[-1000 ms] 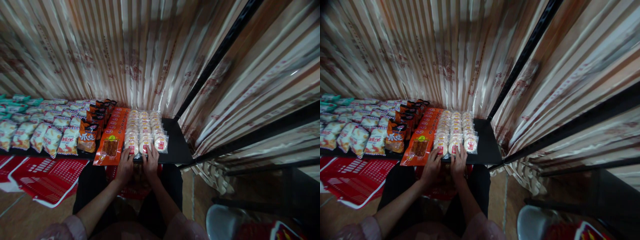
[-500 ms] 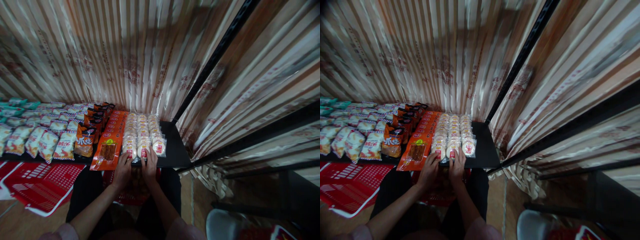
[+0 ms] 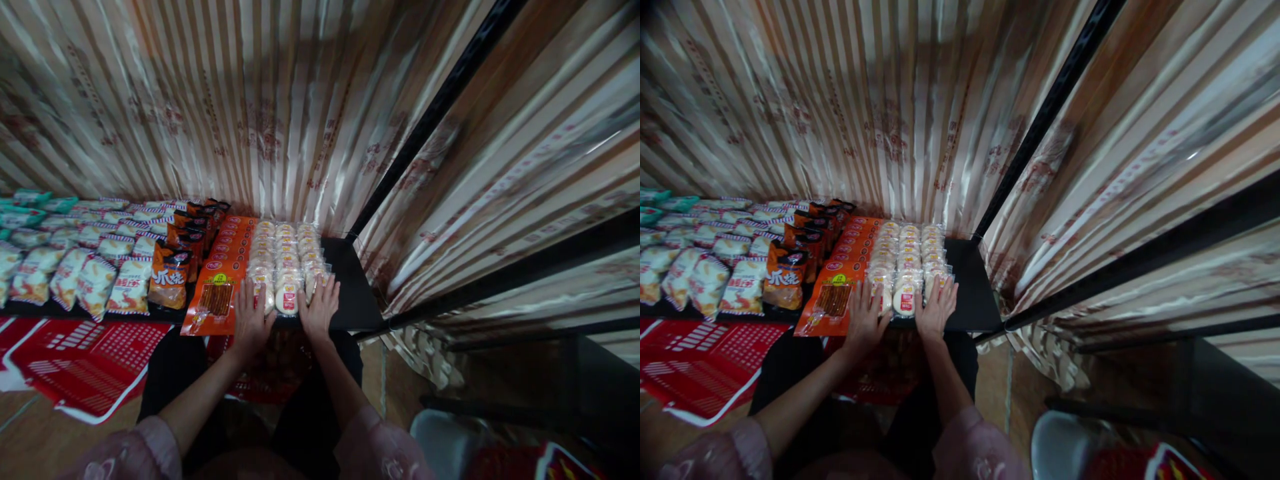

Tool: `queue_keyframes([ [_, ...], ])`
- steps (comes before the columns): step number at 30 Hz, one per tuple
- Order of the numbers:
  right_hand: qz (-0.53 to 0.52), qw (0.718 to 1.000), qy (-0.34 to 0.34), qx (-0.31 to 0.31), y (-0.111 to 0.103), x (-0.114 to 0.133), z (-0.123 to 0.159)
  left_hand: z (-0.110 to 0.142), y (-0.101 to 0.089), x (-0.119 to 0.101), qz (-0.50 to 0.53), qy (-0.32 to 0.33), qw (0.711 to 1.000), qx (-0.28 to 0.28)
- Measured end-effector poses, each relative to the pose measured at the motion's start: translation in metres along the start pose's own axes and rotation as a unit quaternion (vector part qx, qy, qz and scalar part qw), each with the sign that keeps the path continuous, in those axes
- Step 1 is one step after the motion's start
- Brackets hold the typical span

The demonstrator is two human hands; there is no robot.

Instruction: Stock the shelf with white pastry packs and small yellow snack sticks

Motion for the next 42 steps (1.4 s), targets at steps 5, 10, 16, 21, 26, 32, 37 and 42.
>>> queue_keyframes([
  [5, 0.029, 0.999, 0.013, 0.002, 0.010, -0.013, -0.012, -0.016, 0.013, -0.011, -0.027, 0.001, 1.000, 0.002],
  [10, 0.026, 0.999, 0.002, 0.021, 0.023, -0.013, -0.013, -0.021, 0.024, -0.010, -0.027, 0.002, 1.000, 0.003],
  [16, 0.043, 0.998, -0.013, 0.043, 0.030, -0.006, -0.013, -0.023, 0.029, -0.009, -0.049, 0.010, 0.999, 0.015],
  [21, 0.083, 0.993, -0.030, 0.082, 0.027, -0.002, -0.013, -0.025, 0.031, -0.011, -0.095, -0.005, 0.994, 0.046],
  [26, 0.100, 0.989, -0.051, 0.096, 0.026, 0.002, -0.013, -0.025, 0.033, -0.012, -0.120, -0.007, 0.991, 0.053],
  [32, 0.097, 0.990, -0.047, 0.087, 0.026, 0.001, -0.011, -0.023, 0.035, -0.009, -0.118, 0.002, 0.992, 0.032],
  [37, 0.096, 0.991, -0.062, 0.066, 0.020, -0.001, -0.014, -0.024, 0.031, -0.013, -0.107, 0.022, 0.994, 0.024],
  [42, 0.096, 0.989, -0.093, 0.066, 0.013, -0.003, -0.033, -0.030, 0.032, -0.020, -0.099, 0.055, 0.993, 0.037],
])
Point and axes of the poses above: each hand's wrist, its own z-axis away from the middle knuckle, its own y-axis out of the palm, x = y × z, the point moved 6 cm from there along -z, towards the middle knuckle, and after that the axes turned 12 degrees about z, right-handed, at the moved point
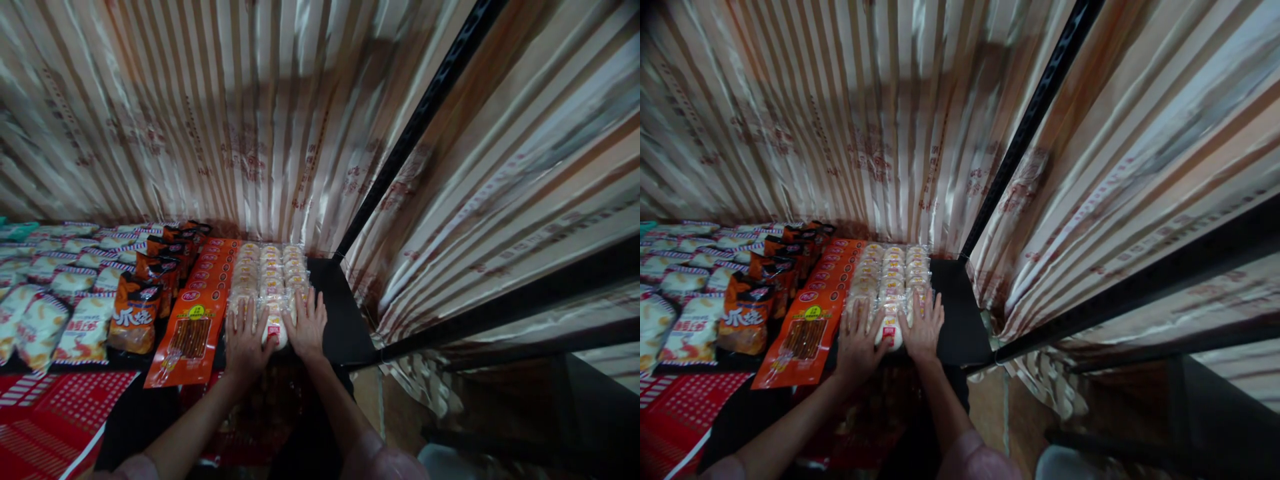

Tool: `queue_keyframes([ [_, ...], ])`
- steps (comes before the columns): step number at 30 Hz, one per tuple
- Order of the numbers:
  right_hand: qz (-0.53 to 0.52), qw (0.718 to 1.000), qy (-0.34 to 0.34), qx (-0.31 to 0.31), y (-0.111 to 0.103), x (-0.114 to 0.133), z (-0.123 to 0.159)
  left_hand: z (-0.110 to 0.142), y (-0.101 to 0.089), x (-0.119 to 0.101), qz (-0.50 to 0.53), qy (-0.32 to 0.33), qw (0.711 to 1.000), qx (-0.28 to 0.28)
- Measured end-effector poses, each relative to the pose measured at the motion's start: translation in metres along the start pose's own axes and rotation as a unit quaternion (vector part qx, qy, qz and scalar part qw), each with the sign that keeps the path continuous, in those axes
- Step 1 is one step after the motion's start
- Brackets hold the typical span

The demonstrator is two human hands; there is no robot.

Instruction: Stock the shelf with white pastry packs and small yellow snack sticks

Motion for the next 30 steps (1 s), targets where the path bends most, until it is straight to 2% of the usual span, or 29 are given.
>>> queue_keyframes([
  [8, 0.009, 0.999, -0.049, 0.021, 0.009, 0.001, -0.017, -0.013, 0.004, -0.001, 0.004, 0.014, 1.000, -0.008],
  [16, 0.018, 0.999, -0.036, 0.007, 0.015, 0.006, -0.018, -0.016, 0.007, -0.001, -0.008, 0.010, 1.000, 0.014],
  [23, 0.009, 0.999, -0.032, 0.000, 0.017, 0.006, -0.017, -0.015, 0.009, -0.001, -0.002, 0.014, 1.000, 0.008],
  [30, -0.004, 0.999, -0.046, 0.005, 0.017, 0.003, -0.018, -0.015, 0.003, -0.002, 0.006, 0.023, 1.000, -0.003],
])
Point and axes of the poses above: each hand's wrist, its own z-axis away from the middle knuckle, its own y-axis out of the palm, x = y × z, the point moved 6 cm from there along -z, towards the middle knuckle, and after that the axes turned 12 degrees about z, right-handed, at the moved point
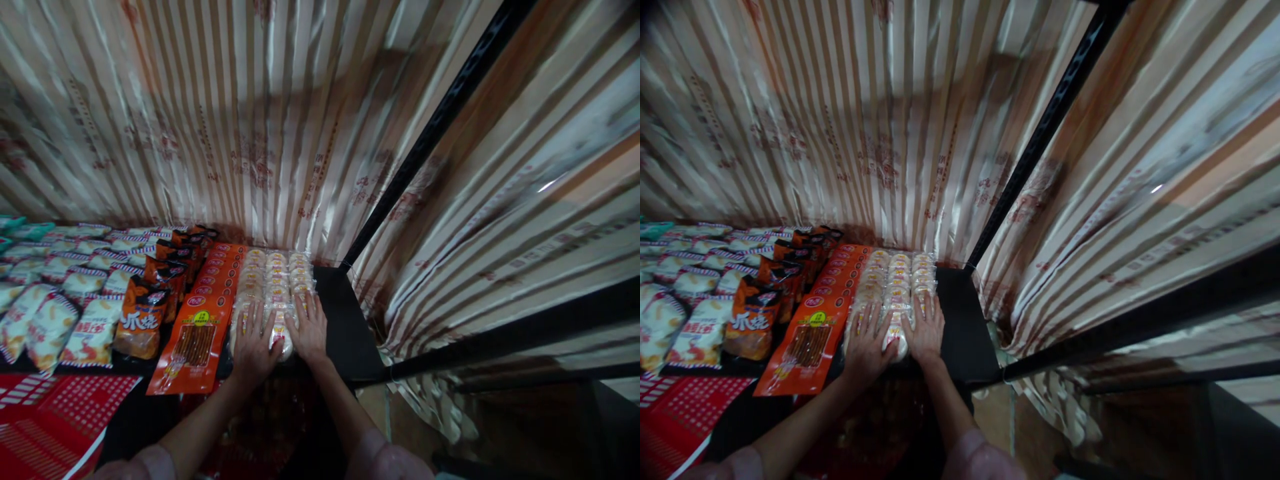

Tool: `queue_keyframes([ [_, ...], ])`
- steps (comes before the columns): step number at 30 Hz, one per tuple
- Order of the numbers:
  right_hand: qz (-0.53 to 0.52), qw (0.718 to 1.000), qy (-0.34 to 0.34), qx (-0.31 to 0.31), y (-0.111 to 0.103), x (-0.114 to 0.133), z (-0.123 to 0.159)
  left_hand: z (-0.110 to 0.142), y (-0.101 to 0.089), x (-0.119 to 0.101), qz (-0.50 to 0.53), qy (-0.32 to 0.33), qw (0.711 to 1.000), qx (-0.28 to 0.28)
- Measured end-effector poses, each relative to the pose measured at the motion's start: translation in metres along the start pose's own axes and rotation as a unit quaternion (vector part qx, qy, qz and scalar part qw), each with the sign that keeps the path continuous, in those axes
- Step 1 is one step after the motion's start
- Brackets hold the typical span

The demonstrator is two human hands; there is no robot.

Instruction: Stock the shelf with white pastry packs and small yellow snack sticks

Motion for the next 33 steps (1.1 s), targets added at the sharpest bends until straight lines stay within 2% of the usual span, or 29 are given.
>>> queue_keyframes([
  [4, -0.005, 1.000, -0.003, -0.016, -0.009, 0.000, -0.001, 0.001, -0.003, -0.004, 0.020, 0.014, 1.000, -0.004],
  [10, -0.054, 0.998, -0.011, -0.039, -0.021, 0.004, -0.010, -0.002, -0.013, -0.003, 0.021, -0.001, 0.999, -0.025],
  [13, -0.094, 0.994, -0.025, -0.040, -0.022, 0.004, -0.016, -0.006, -0.020, 0.007, 0.015, -0.020, 0.999, -0.021],
  [18, -0.136, 0.988, -0.070, -0.032, -0.023, 0.013, -0.016, -0.003, -0.029, 0.039, -0.011, -0.105, 0.993, -0.049],
  [21, -0.144, 0.985, -0.090, -0.026, -0.025, 0.024, -0.011, 0.005, -0.022, 0.050, -0.004, -0.100, 0.994, -0.053],
  [26, -0.141, 0.982, -0.124, -0.026, -0.030, 0.042, 0.000, 0.016, -0.003, 0.054, -0.001, -0.065, 0.997, -0.034],
  [33, -0.112, 0.986, -0.122, 0.007, -0.029, 0.049, 0.013, 0.017, 0.001, 0.058, 0.001, -0.049, 0.998, -0.031],
])
Point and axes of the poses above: each hand's wrist, its own z-axis away from the middle knuckle, its own y-axis out of the palm, x = y × z, the point moved 6 cm from there along -z, towards the middle knuckle, and after that the axes turned 12 degrees about z, right-handed, at the moved point
